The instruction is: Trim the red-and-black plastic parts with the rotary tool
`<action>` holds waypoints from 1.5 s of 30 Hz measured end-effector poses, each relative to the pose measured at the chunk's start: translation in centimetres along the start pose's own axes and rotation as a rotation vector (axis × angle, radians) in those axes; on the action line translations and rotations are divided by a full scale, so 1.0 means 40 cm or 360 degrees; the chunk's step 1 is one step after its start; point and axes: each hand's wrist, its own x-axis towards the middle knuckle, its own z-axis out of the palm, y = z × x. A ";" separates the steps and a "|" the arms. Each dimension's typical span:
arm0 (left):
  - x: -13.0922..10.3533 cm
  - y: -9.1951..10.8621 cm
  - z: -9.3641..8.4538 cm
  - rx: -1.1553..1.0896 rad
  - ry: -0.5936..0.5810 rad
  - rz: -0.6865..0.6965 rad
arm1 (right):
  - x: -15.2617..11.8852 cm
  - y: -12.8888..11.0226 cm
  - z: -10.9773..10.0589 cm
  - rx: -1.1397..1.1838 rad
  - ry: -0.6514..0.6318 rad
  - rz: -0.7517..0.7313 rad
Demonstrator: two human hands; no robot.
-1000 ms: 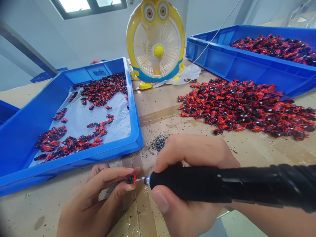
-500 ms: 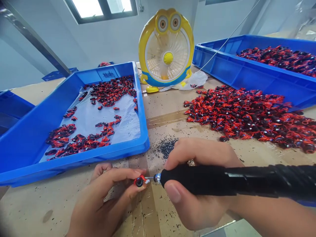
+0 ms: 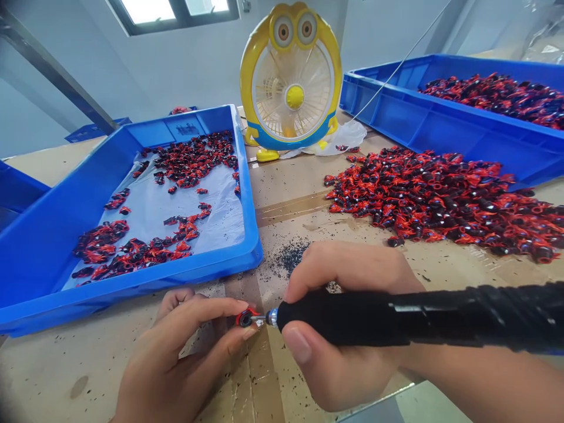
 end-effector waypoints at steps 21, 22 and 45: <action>0.010 -0.009 -0.004 0.0017 -0.0092 0.0146 | -0.008 -0.015 0.029 -0.0042 -0.0001 0.0015; 0.010 -0.008 -0.004 0.0020 -0.0089 0.0138 | -0.009 -0.014 0.030 -0.0047 0.0003 0.0012; 0.014 -0.004 -0.010 -0.0023 0.0001 0.0004 | 0.013 0.011 -0.008 0.0182 0.0164 0.0078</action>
